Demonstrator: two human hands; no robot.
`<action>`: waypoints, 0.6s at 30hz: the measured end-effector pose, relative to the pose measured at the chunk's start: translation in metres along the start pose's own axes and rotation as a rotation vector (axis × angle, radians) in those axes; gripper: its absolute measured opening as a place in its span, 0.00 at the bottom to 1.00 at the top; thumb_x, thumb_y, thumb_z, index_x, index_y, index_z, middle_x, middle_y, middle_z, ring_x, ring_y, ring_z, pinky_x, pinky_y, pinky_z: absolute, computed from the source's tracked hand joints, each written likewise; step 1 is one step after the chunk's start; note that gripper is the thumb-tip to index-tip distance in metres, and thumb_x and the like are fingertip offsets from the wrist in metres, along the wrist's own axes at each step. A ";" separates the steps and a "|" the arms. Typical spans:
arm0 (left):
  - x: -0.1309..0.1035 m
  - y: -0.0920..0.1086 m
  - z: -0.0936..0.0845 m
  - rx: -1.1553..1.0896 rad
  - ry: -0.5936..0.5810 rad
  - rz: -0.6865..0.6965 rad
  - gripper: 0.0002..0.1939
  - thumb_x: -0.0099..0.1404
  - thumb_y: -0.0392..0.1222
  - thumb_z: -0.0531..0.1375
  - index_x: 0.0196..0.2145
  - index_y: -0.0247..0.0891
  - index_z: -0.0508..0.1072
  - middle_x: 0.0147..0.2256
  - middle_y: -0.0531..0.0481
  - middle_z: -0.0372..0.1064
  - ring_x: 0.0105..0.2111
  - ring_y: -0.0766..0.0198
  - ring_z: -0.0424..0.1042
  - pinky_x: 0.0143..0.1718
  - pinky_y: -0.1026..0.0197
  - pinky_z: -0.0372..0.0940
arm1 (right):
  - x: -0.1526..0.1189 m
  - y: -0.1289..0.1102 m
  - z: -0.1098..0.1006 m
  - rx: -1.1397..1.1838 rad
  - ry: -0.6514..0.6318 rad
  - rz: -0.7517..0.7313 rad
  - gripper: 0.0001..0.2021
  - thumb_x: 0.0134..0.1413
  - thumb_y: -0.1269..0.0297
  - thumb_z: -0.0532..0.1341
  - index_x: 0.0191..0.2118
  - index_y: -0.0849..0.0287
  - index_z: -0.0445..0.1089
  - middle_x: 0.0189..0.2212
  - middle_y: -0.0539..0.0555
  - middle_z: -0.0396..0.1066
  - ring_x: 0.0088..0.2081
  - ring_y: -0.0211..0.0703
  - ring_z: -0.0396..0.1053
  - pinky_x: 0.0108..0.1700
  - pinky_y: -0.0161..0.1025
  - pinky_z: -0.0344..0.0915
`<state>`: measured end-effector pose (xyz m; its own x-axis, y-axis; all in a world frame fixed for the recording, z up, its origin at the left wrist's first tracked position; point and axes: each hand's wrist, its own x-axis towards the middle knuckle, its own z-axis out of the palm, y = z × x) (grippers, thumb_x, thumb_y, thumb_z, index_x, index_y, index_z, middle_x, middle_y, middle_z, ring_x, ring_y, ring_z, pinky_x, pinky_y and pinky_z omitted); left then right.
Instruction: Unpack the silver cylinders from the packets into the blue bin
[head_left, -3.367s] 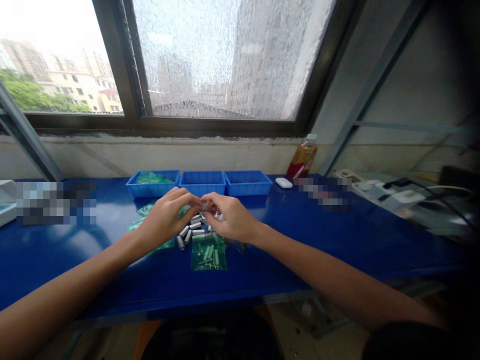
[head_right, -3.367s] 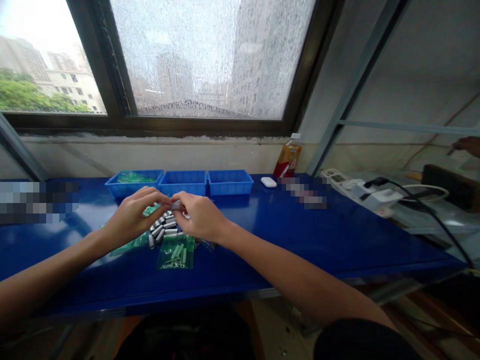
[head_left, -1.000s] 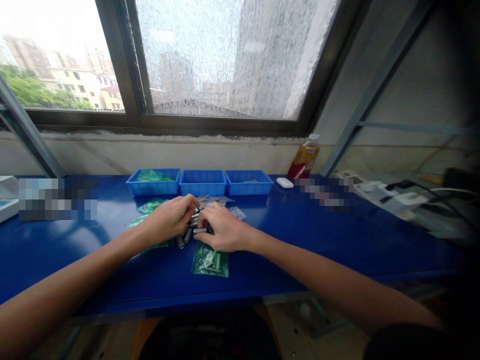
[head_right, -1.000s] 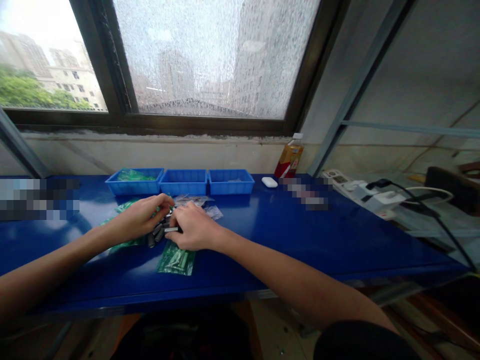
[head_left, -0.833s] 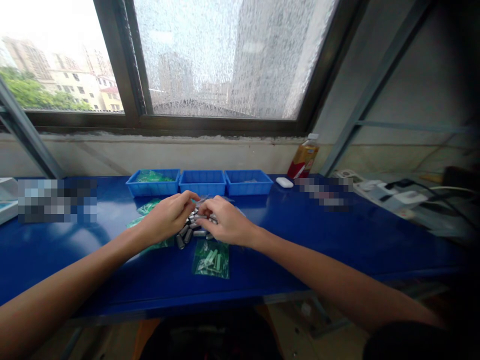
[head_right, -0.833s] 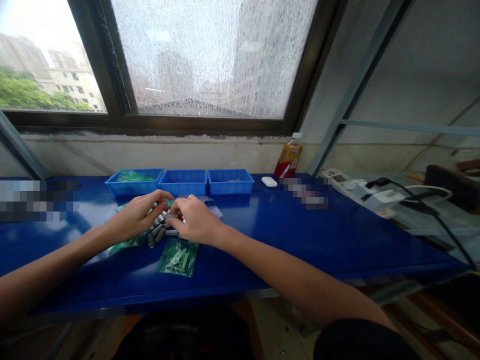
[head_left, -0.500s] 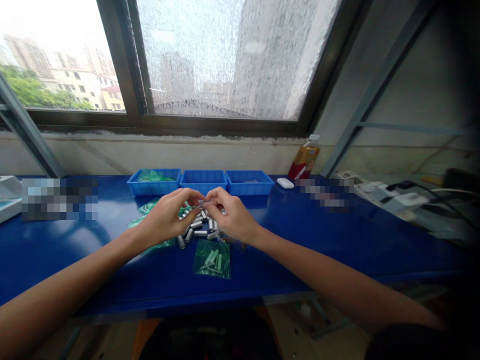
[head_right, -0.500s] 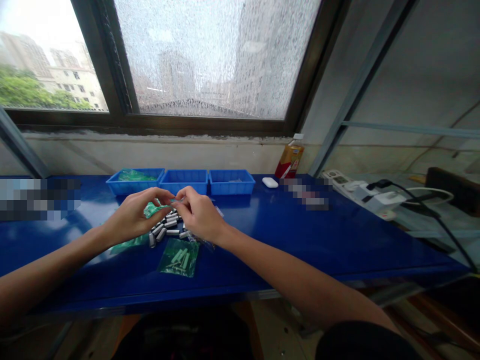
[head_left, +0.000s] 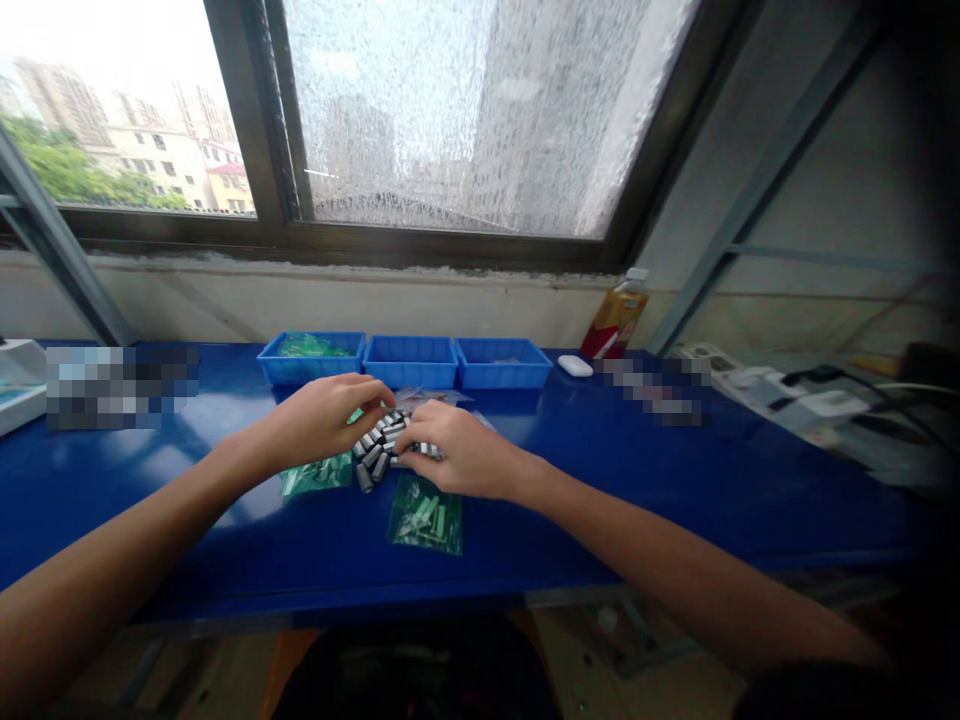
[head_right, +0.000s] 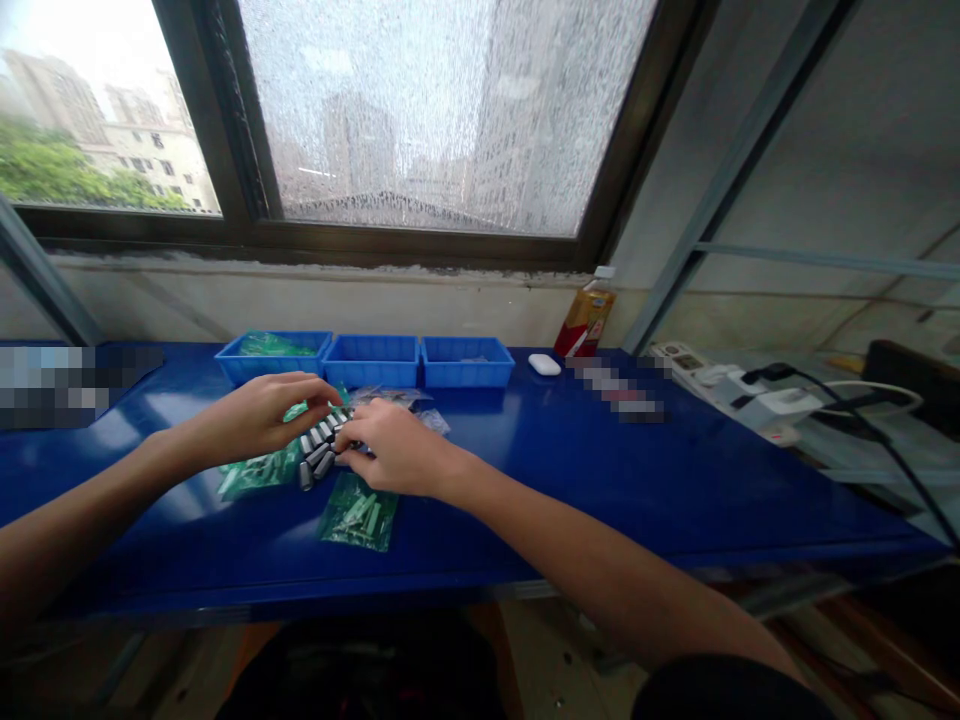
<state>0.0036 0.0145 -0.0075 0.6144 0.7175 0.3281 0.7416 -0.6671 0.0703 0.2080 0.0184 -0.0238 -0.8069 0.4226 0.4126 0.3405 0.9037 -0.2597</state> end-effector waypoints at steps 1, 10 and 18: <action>0.000 0.001 0.001 -0.004 -0.012 0.005 0.11 0.64 0.39 0.49 0.40 0.36 0.70 0.36 0.47 0.70 0.36 0.61 0.69 0.36 0.60 0.62 | 0.000 0.000 0.000 -0.011 0.006 -0.004 0.04 0.51 0.72 0.58 0.32 0.62 0.71 0.30 0.54 0.70 0.36 0.39 0.64 0.41 0.38 0.59; 0.000 0.016 0.015 -0.070 0.137 0.025 0.12 0.65 0.43 0.50 0.42 0.36 0.67 0.33 0.47 0.70 0.34 0.62 0.69 0.34 0.60 0.63 | 0.002 0.004 -0.006 0.096 0.277 0.219 0.04 0.55 0.68 0.54 0.34 0.61 0.66 0.29 0.52 0.69 0.32 0.37 0.63 0.37 0.37 0.59; 0.002 0.024 0.023 -0.114 0.232 -0.088 0.11 0.64 0.44 0.52 0.32 0.36 0.70 0.27 0.49 0.70 0.28 0.64 0.68 0.30 0.63 0.61 | 0.005 0.002 0.005 0.225 0.340 0.285 0.06 0.57 0.67 0.52 0.38 0.62 0.64 0.32 0.54 0.70 0.34 0.38 0.66 0.36 0.35 0.60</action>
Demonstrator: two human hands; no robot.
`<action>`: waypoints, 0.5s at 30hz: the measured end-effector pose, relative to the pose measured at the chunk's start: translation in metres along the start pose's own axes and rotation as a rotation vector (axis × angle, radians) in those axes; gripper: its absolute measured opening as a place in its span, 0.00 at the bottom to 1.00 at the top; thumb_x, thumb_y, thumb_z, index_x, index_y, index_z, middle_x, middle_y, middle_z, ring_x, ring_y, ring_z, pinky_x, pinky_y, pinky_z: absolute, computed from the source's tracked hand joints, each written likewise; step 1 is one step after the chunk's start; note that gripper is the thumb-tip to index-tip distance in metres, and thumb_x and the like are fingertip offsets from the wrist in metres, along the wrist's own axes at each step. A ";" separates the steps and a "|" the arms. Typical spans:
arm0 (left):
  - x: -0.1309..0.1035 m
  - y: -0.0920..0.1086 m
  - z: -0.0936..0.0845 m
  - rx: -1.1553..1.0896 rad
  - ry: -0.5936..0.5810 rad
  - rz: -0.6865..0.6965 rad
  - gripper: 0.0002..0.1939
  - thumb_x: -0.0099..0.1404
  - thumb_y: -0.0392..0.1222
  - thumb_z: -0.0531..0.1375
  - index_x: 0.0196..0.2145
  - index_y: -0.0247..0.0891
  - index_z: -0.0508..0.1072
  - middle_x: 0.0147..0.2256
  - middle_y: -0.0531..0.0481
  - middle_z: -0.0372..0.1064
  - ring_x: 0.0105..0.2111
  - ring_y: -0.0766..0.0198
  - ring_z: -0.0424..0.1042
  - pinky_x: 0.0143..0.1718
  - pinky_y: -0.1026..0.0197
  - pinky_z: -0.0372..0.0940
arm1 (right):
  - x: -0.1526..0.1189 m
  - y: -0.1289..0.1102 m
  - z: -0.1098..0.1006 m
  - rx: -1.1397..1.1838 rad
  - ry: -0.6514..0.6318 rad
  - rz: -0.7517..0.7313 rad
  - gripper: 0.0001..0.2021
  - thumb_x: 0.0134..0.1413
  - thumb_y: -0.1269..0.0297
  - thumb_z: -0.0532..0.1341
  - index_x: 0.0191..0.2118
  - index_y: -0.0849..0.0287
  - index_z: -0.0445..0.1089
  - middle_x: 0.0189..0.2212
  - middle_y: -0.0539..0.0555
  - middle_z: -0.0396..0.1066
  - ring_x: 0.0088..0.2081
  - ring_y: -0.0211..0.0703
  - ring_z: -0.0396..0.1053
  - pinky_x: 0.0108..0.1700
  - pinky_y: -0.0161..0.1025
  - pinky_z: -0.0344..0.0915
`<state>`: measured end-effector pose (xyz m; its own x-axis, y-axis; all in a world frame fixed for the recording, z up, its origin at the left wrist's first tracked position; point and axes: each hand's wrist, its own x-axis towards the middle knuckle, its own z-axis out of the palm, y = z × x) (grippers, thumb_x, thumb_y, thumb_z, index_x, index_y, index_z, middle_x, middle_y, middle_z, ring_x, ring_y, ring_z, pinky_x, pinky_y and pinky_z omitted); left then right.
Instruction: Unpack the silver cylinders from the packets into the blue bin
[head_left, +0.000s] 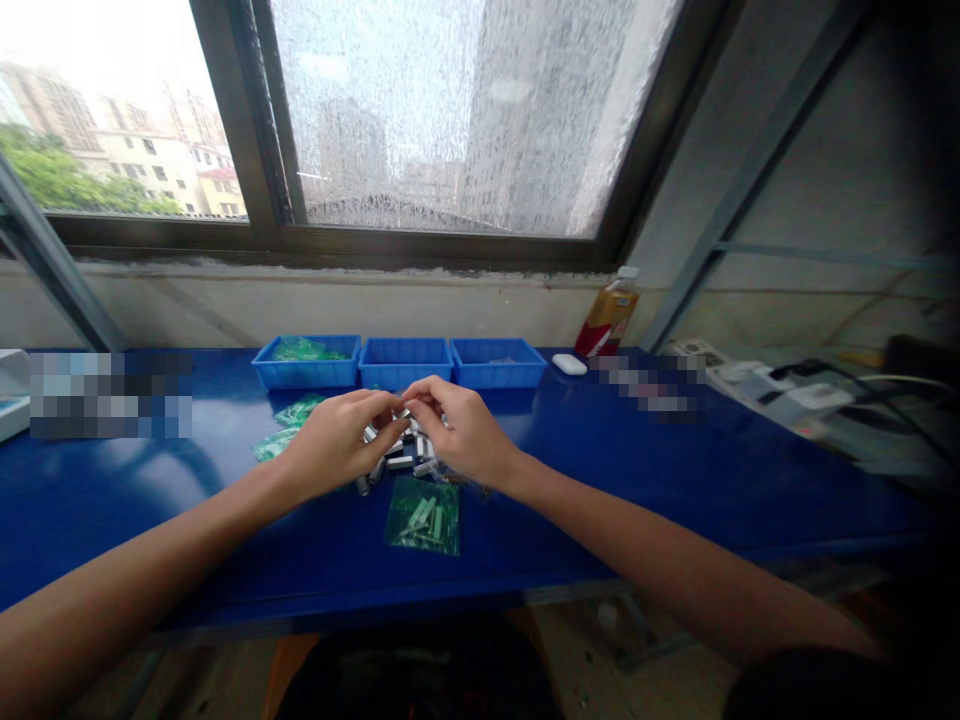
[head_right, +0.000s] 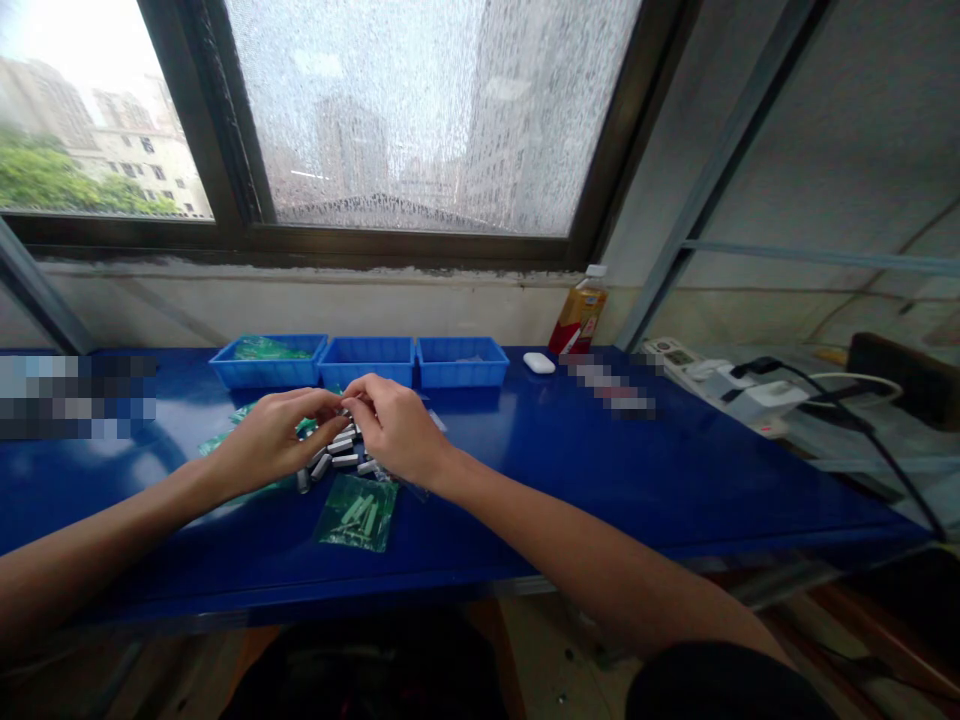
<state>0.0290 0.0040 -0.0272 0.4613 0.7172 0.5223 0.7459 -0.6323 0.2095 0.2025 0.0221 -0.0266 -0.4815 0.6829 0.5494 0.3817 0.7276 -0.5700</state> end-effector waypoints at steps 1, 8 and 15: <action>0.000 0.000 0.000 -0.002 0.013 0.004 0.11 0.64 0.44 0.51 0.34 0.36 0.70 0.28 0.49 0.70 0.28 0.64 0.68 0.30 0.62 0.61 | 0.000 0.000 -0.001 -0.024 0.005 -0.005 0.07 0.58 0.66 0.52 0.38 0.62 0.64 0.31 0.54 0.69 0.34 0.38 0.66 0.36 0.36 0.60; 0.001 -0.001 -0.002 0.007 0.029 0.011 0.10 0.63 0.42 0.52 0.34 0.35 0.70 0.28 0.48 0.70 0.29 0.64 0.69 0.32 0.62 0.62 | 0.002 0.000 -0.010 -0.418 -0.112 -0.077 0.14 0.61 0.65 0.45 0.30 0.61 0.63 0.25 0.54 0.66 0.30 0.38 0.62 0.35 0.36 0.56; -0.002 0.000 0.000 -0.017 0.066 0.015 0.13 0.62 0.46 0.54 0.41 0.36 0.68 0.29 0.50 0.70 0.30 0.64 0.69 0.32 0.62 0.63 | 0.001 0.004 -0.006 -0.396 -0.096 -0.019 0.14 0.62 0.63 0.44 0.29 0.61 0.61 0.24 0.53 0.66 0.27 0.37 0.63 0.32 0.35 0.55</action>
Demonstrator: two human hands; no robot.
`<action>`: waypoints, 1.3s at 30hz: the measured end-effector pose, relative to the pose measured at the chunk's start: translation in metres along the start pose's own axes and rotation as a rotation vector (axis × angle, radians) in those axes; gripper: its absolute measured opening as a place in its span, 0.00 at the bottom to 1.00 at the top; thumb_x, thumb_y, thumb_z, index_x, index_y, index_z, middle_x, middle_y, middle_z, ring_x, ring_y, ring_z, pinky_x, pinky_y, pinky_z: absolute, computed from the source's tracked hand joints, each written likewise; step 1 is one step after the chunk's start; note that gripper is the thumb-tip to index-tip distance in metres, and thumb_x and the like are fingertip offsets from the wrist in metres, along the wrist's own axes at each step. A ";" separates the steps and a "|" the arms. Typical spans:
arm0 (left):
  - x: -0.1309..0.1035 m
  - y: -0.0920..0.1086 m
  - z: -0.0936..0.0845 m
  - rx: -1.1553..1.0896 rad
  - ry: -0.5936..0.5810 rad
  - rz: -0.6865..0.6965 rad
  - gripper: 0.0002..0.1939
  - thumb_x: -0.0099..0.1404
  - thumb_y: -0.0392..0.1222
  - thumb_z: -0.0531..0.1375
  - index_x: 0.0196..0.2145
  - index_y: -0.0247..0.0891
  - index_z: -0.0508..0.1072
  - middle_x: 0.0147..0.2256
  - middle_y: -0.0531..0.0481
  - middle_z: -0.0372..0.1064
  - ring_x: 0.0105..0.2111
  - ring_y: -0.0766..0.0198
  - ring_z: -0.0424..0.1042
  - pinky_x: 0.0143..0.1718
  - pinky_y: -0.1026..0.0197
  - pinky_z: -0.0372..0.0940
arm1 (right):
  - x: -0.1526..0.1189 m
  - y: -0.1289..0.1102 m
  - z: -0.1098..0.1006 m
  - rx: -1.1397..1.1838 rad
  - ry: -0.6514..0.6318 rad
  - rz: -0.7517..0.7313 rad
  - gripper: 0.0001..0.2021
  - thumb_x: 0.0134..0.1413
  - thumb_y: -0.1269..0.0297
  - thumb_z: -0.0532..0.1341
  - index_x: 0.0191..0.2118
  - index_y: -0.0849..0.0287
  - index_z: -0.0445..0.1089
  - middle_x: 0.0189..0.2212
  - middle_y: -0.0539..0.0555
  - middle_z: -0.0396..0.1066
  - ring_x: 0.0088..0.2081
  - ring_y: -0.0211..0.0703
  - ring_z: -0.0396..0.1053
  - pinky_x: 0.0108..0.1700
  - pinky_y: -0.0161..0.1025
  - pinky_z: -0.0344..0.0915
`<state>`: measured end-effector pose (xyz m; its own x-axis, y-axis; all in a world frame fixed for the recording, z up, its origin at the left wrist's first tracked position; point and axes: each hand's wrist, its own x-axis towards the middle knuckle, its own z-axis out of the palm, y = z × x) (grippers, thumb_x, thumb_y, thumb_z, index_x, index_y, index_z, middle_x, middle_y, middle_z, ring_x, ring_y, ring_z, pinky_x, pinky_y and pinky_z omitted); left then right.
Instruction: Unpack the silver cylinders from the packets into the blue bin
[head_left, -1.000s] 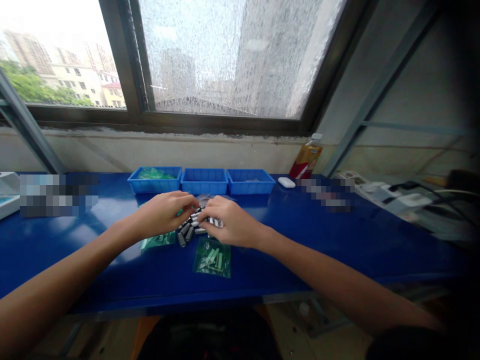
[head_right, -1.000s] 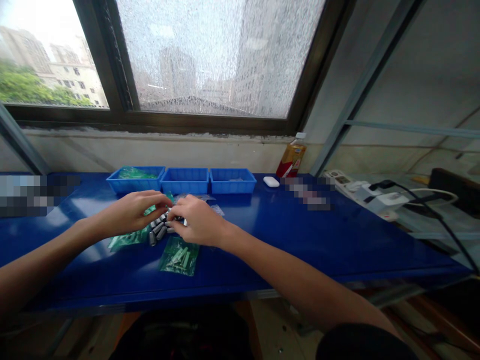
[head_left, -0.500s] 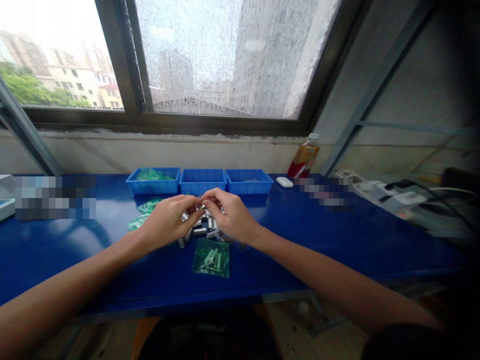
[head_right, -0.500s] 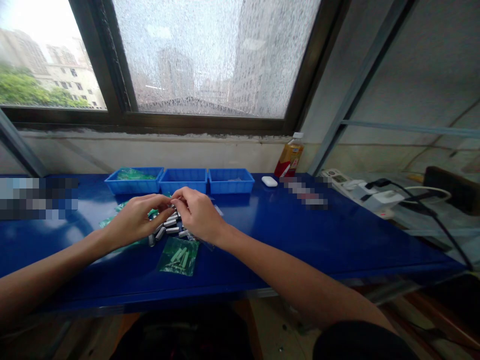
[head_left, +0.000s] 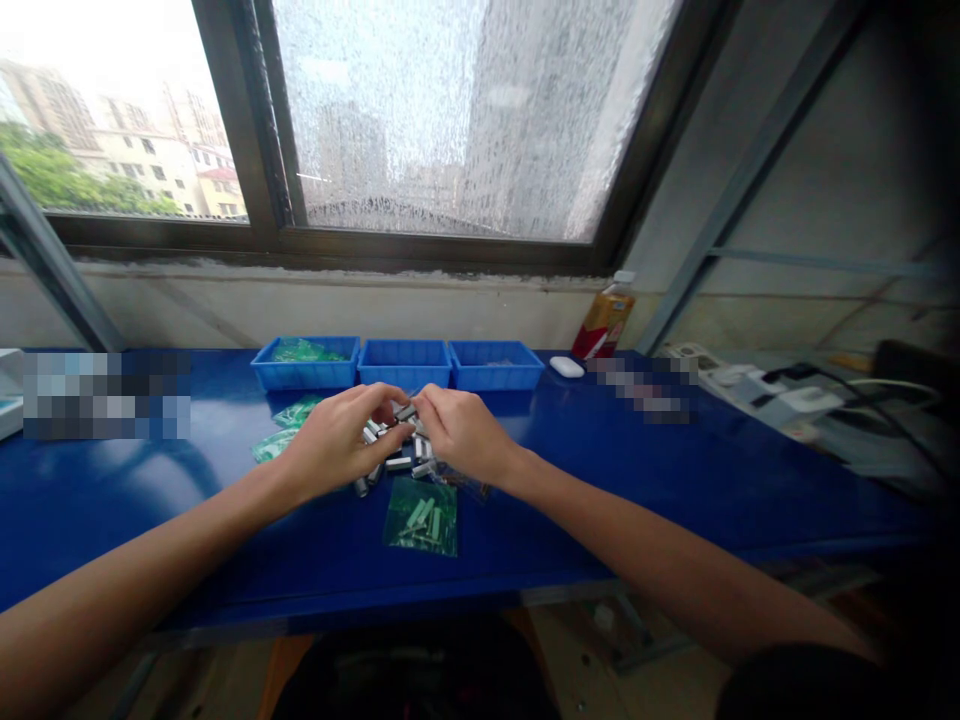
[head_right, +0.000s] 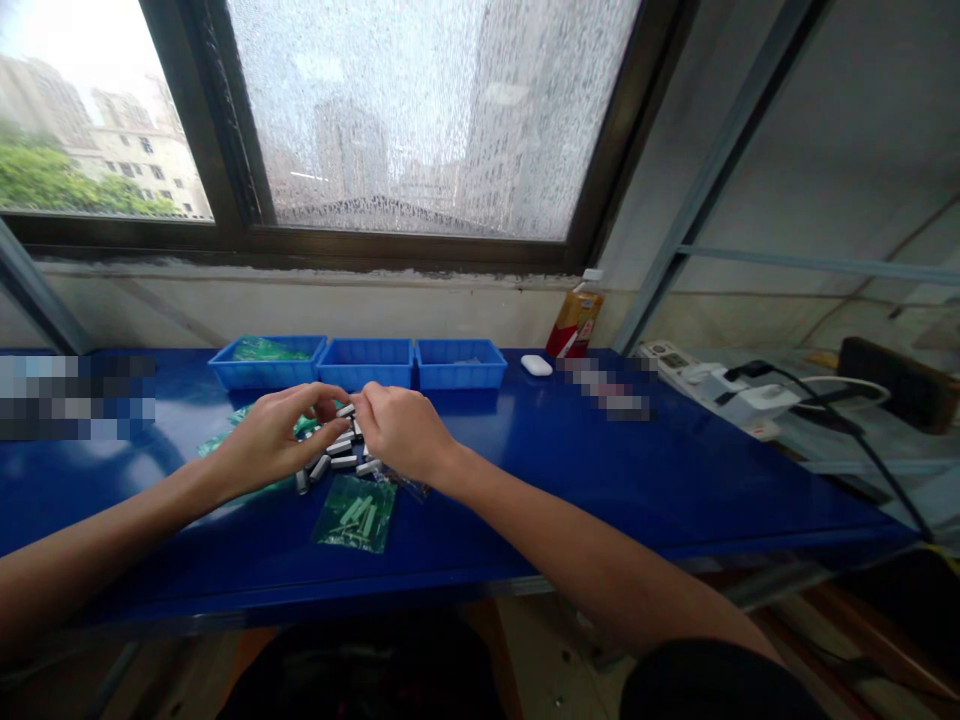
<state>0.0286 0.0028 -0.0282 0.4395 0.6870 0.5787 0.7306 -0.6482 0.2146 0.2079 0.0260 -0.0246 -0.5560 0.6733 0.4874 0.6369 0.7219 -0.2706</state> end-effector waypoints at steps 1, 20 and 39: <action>0.000 0.000 0.000 0.007 0.010 -0.002 0.13 0.61 0.46 0.55 0.41 0.37 0.68 0.29 0.50 0.70 0.30 0.64 0.69 0.32 0.62 0.63 | 0.000 0.000 0.001 0.007 0.003 0.005 0.15 0.62 0.63 0.43 0.29 0.61 0.61 0.25 0.53 0.67 0.28 0.37 0.64 0.31 0.34 0.55; 0.002 -0.003 0.000 0.027 0.060 -0.077 0.12 0.67 0.41 0.47 0.34 0.35 0.68 0.29 0.49 0.71 0.29 0.64 0.69 0.30 0.63 0.61 | -0.002 0.001 0.000 0.090 -0.043 0.006 0.13 0.62 0.63 0.44 0.38 0.61 0.63 0.24 0.52 0.68 0.26 0.37 0.64 0.30 0.33 0.55; 0.001 -0.001 0.001 -0.026 0.024 -0.004 0.09 0.66 0.43 0.51 0.38 0.36 0.66 0.30 0.50 0.68 0.29 0.66 0.68 0.31 0.63 0.61 | -0.003 0.000 -0.003 0.043 -0.069 -0.068 0.15 0.62 0.60 0.43 0.36 0.62 0.63 0.24 0.52 0.67 0.26 0.36 0.63 0.30 0.34 0.54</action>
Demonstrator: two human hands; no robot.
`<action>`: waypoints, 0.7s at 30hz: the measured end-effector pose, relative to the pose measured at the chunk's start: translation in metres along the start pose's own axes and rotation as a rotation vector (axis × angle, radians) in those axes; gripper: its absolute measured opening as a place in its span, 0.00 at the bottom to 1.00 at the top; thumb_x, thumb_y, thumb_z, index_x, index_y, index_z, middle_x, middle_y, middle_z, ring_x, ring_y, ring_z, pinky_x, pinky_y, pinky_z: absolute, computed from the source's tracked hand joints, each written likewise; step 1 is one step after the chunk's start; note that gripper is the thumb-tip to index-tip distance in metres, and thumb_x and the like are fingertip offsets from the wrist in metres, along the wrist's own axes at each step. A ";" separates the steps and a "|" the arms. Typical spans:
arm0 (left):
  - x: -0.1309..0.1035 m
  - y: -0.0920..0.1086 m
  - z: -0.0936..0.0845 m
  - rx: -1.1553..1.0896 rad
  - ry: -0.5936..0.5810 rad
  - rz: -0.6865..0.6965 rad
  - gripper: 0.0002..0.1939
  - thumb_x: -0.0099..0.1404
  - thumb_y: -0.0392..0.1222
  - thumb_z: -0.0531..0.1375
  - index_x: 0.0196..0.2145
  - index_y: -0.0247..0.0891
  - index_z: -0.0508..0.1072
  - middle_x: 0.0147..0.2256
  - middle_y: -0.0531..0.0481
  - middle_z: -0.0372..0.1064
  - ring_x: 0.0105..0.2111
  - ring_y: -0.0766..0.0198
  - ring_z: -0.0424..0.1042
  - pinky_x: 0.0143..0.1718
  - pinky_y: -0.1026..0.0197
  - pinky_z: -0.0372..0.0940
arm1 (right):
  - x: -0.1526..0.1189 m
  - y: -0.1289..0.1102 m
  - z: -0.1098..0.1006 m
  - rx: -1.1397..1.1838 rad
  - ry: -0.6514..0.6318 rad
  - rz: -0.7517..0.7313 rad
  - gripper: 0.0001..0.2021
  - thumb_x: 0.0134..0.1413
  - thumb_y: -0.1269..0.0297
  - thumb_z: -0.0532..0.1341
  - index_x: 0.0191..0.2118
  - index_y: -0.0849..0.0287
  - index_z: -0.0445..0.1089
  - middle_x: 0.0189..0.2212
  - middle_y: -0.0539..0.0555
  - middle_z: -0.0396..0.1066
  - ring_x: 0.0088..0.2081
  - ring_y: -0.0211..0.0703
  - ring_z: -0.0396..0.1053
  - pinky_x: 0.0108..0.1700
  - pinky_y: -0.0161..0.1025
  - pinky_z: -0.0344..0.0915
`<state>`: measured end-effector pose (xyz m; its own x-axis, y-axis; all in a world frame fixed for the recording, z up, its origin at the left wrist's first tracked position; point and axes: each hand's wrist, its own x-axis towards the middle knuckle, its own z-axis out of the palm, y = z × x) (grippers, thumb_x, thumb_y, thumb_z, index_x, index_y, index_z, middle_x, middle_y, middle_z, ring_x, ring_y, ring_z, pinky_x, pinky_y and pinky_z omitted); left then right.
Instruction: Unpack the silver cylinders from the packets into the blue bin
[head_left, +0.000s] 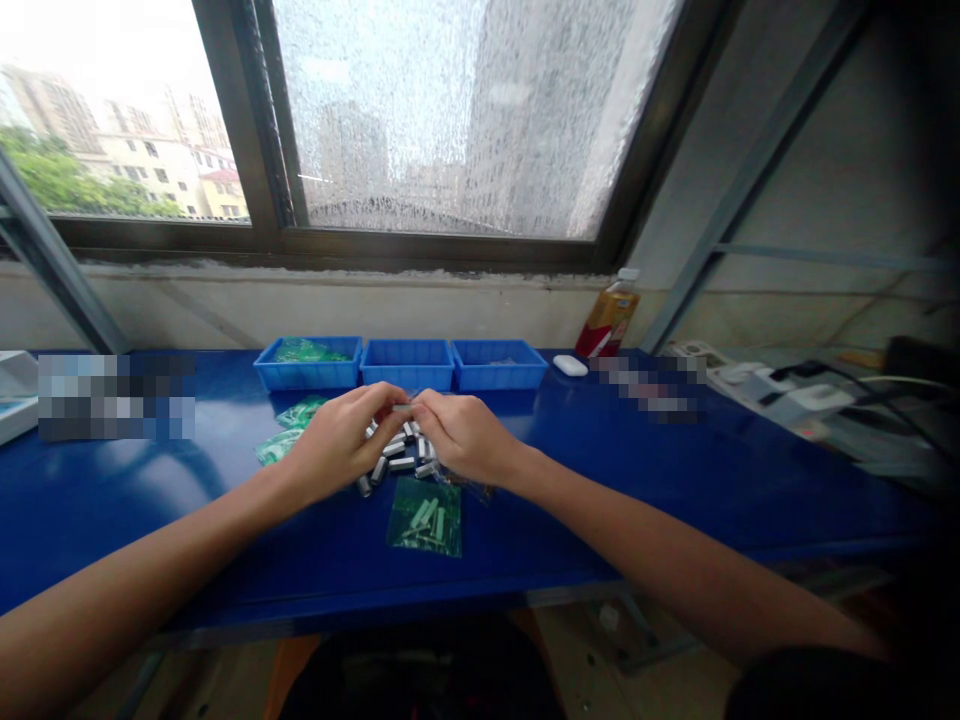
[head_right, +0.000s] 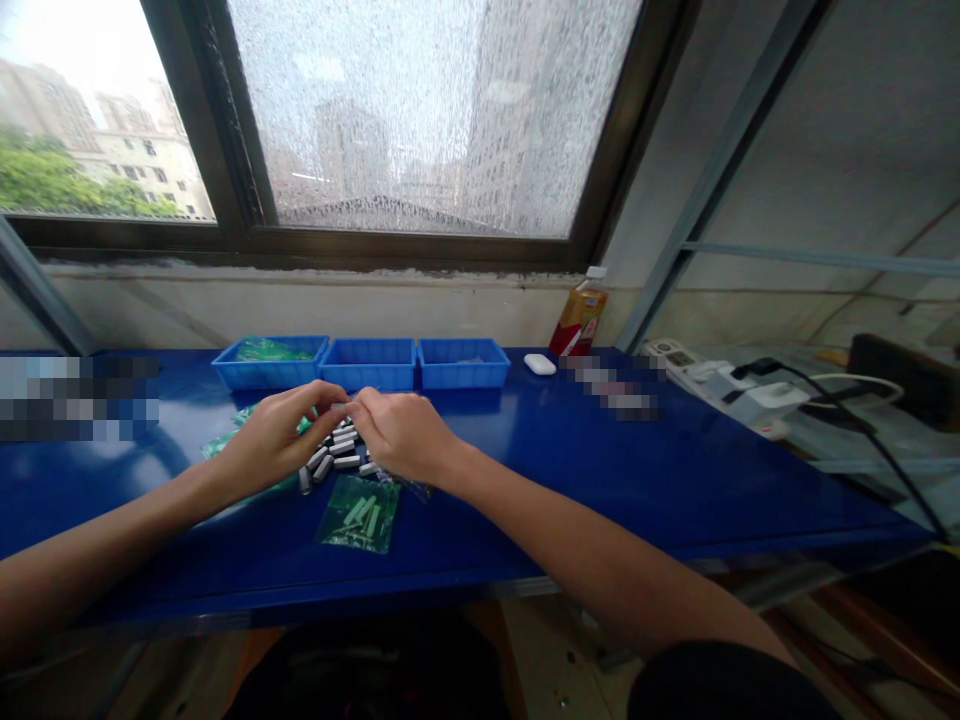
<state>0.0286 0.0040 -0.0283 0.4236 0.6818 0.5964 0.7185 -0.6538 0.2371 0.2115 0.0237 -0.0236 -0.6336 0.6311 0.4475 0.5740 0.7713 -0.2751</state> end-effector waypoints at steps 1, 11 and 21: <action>0.000 0.000 -0.001 0.007 0.003 -0.013 0.09 0.66 0.42 0.50 0.37 0.36 0.66 0.29 0.50 0.69 0.29 0.65 0.68 0.31 0.63 0.60 | 0.000 0.000 0.000 0.027 0.016 0.001 0.13 0.61 0.59 0.45 0.38 0.62 0.62 0.24 0.51 0.66 0.25 0.35 0.63 0.29 0.33 0.54; 0.002 0.002 -0.007 0.060 -0.143 -0.089 0.17 0.68 0.46 0.43 0.34 0.35 0.68 0.26 0.49 0.69 0.28 0.63 0.68 0.30 0.62 0.59 | 0.003 0.005 0.000 0.040 0.165 -0.089 0.08 0.57 0.62 0.52 0.36 0.61 0.64 0.24 0.49 0.65 0.25 0.34 0.61 0.29 0.33 0.55; 0.001 -0.001 -0.008 0.115 -0.427 0.144 0.11 0.64 0.46 0.52 0.33 0.38 0.70 0.34 0.48 0.66 0.36 0.60 0.66 0.40 0.57 0.59 | 0.028 0.089 -0.001 -0.155 0.453 0.196 0.06 0.51 0.64 0.57 0.30 0.61 0.68 0.28 0.54 0.65 0.32 0.41 0.63 0.37 0.37 0.59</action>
<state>0.0240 0.0025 -0.0218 0.6955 0.6766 0.2421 0.6819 -0.7276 0.0745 0.2456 0.1100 -0.0344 -0.2379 0.6367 0.7335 0.7509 0.5996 -0.2769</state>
